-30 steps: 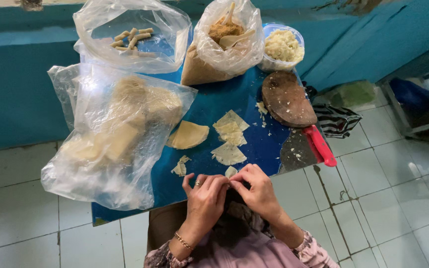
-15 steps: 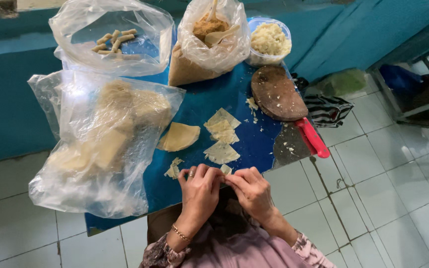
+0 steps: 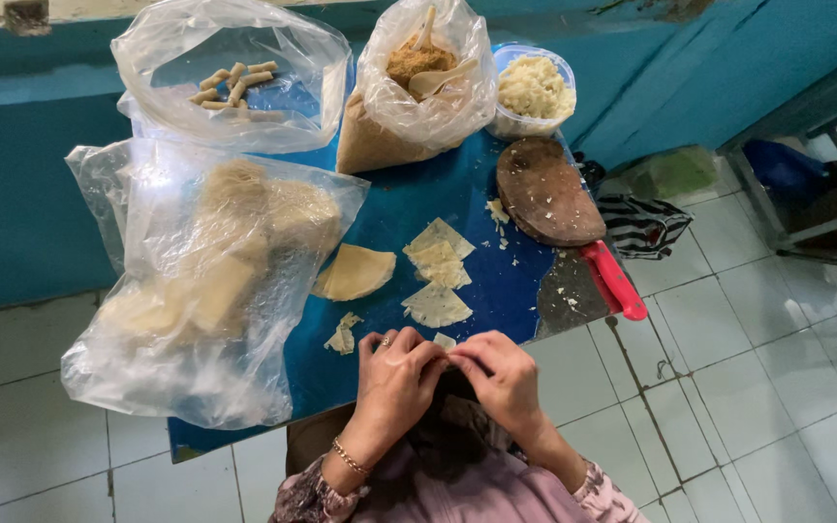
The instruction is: The person sits at a small blue table and folds square dough wrappers around a filling by hand, pinching the edges closed one piece at a time. They occasionally reach into a plastic bag of filling, then set the finished folded pieces on the table with the others.
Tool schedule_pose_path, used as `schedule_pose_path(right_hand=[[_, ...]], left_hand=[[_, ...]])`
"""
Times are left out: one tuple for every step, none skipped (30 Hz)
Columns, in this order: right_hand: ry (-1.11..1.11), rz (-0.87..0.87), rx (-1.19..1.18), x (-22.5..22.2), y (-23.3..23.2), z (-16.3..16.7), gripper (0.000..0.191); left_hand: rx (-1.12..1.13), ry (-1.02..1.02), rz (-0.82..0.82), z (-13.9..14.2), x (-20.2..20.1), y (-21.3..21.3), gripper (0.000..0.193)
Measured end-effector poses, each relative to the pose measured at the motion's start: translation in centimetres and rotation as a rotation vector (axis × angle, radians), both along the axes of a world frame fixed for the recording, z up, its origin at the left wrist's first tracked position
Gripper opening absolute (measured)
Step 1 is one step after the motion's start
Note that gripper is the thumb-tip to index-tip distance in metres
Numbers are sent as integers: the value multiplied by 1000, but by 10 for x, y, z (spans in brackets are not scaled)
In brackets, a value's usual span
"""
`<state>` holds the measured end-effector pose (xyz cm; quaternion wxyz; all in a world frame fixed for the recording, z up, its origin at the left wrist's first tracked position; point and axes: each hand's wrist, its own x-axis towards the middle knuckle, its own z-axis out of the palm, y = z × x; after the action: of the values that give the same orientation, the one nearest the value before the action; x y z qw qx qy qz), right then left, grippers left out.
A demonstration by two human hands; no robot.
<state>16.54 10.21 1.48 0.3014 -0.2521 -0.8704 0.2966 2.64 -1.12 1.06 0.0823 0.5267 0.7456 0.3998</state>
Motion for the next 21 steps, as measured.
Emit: schedule_pose_path(right_hand=[[65, 63, 167, 0, 0, 0, 14], [46, 85, 207, 1, 2, 1, 15], [26, 106, 245, 2, 3, 3, 17], [3, 127, 281, 3, 4, 4, 19], [-16, 125, 261, 2, 6, 4, 17], [-34, 121, 243, 1, 8, 5, 15], [-52, 117, 224, 1, 9, 5, 14], [-57, 111, 205, 0, 10, 5, 13], [-61, 107, 187, -1, 11, 4, 12], [-65, 103, 168, -2, 11, 3, 11], [-29, 100, 196, -1, 10, 3, 12], [7, 99, 225, -1, 10, 1, 14], [45, 97, 258, -1, 9, 0, 16], [72, 115, 320, 0, 8, -1, 16], [96, 132, 380, 2, 8, -2, 17], [121, 152, 440, 3, 7, -2, 17], [72, 142, 468, 4, 8, -3, 19], [23, 130, 495, 4, 8, -3, 21], [-26, 114, 524, 4, 9, -4, 22], [-35, 110, 526, 2, 10, -4, 23], [-43, 107, 531, 1, 12, -5, 25]], left_hand=[[-9, 5, 3, 1, 0, 0, 3], [-16, 12, 7, 1, -1, 0, 3], [-24, 19, 12, 1, -1, 0, 3], [3, 11, 23, 1, -1, -1, 5], [31, 3, 32, 0, 0, -1, 8], [61, -3, 39, 0, 0, -1, 11], [85, 26, 1, -1, 0, -2, 12], [109, 55, -35, -2, -1, -3, 14], [132, 86, -69, -3, -1, -4, 16], [129, 114, -59, -4, -1, -4, 15], [122, 139, -48, -5, -1, -4, 14], [115, 164, -35, -6, -1, -4, 14], [103, 161, -34, -7, -1, -3, 13], [92, 158, -36, -8, -2, -1, 13], [80, 152, -38, -9, -2, 1, 12], [74, 136, -24, -9, -2, 4, 11], [67, 120, -10, -9, -3, 7, 10], [58, 105, 2, -9, -3, 8, 9], [112, 84, 35, -9, -2, 8, 11], [170, 63, 68, -8, -1, 8, 13], [230, 43, 102, -8, 1, 8, 15]])
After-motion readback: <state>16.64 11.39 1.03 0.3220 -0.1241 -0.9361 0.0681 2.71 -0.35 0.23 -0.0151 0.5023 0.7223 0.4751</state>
